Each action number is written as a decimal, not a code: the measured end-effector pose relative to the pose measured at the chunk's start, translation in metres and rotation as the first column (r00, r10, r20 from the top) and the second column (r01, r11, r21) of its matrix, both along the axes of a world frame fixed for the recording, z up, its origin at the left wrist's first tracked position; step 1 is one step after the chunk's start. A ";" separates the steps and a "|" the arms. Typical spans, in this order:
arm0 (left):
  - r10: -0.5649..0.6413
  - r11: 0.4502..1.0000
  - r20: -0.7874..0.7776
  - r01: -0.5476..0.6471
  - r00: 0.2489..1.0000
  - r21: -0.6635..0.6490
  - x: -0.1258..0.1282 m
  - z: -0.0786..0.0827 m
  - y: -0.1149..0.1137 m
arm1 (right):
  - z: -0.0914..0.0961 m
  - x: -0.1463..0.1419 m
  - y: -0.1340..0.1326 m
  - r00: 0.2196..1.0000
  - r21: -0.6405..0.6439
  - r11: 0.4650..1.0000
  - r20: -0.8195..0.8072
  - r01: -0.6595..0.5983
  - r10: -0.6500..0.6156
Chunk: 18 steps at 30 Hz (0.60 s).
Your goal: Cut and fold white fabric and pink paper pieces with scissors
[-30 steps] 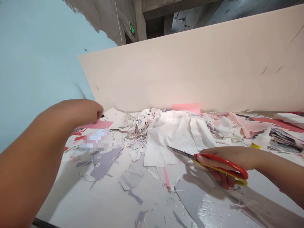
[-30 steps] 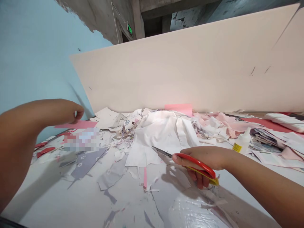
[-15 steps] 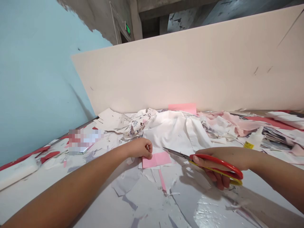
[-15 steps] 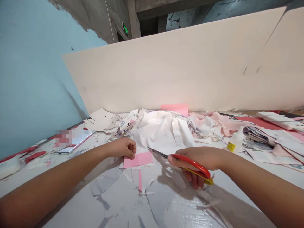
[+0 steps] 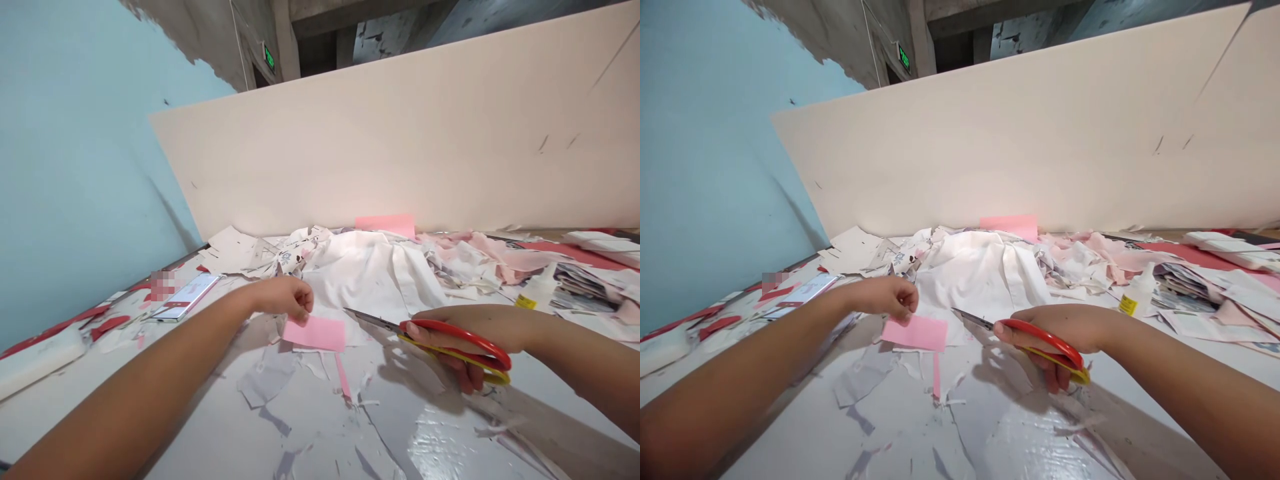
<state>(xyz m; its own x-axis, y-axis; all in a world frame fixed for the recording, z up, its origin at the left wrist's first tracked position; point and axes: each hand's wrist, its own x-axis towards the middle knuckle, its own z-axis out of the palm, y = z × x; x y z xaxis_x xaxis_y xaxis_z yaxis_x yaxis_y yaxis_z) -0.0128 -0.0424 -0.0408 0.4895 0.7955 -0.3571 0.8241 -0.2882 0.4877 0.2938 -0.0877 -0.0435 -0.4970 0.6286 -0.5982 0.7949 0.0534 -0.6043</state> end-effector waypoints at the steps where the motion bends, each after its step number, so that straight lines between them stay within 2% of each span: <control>1: -0.021 1.000 -0.064 0.021 0.998 -0.005 -0.010 0.007 0.002 | 0.000 0.001 0.001 1.000 0.012 1.000 0.014 -0.004 0.004; 3: -0.024 0.999 -0.203 0.017 0.979 -0.037 -0.029 0.020 0.005 | 0.002 0.002 0.002 0.999 0.044 0.999 0.037 -0.016 0.014; 5: 0.056 0.998 -0.312 -0.048 0.948 0.034 -0.037 0.026 0.002 | 0.004 0.003 0.003 0.999 0.072 0.997 0.034 -0.040 0.037; 6: 0.114 0.989 -0.329 -0.075 0.938 0.127 -0.035 0.027 -0.003 | 0.006 0.003 0.004 0.998 0.077 0.995 0.019 -0.061 0.060; 8: 0.219 0.909 -0.266 -0.097 0.939 0.405 -0.017 0.020 -0.021 | 0.009 0.002 0.005 0.995 0.051 0.994 -0.022 -0.097 0.098; 9: 0.198 0.864 -0.212 -0.068 0.957 0.499 -0.003 0.013 -0.033 | 0.010 0.001 0.006 0.994 0.024 0.995 -0.036 -0.101 0.102; 10: 0.119 0.843 -0.156 -0.016 0.981 0.538 0.011 0.004 -0.045 | 0.011 0.000 0.007 0.995 -0.007 0.996 -0.029 -0.093 0.093; 11: -0.010 0.850 -0.109 0.066 0.994 0.523 0.026 -0.006 -0.057 | 0.012 -0.001 0.009 0.997 -0.032 0.997 0.000 -0.073 0.073; 13: -0.184 0.850 -0.048 0.183 0.982 0.494 0.048 -0.026 -0.075 | 0.014 -0.002 0.012 0.996 -0.027 0.999 0.089 -0.030 0.032; 16: -0.245 0.850 -0.035 0.232 0.969 0.473 0.061 -0.048 -0.086 | 0.015 -0.002 0.018 0.987 0.039 0.999 0.159 -0.005 -0.002; 18: -0.242 0.856 -0.047 0.236 0.969 0.460 0.058 -0.055 -0.086 | 0.017 -0.001 0.020 0.985 0.074 0.997 0.170 -0.019 0.006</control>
<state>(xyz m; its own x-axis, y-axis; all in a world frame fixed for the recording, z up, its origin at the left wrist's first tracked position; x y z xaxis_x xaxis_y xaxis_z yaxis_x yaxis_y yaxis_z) 0.0457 -0.1282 -0.0958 0.6875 0.7257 0.0262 0.6960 -0.6687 0.2617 0.2930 -0.0677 -0.0269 -0.4007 0.6690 -0.6260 0.8844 0.1040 -0.4549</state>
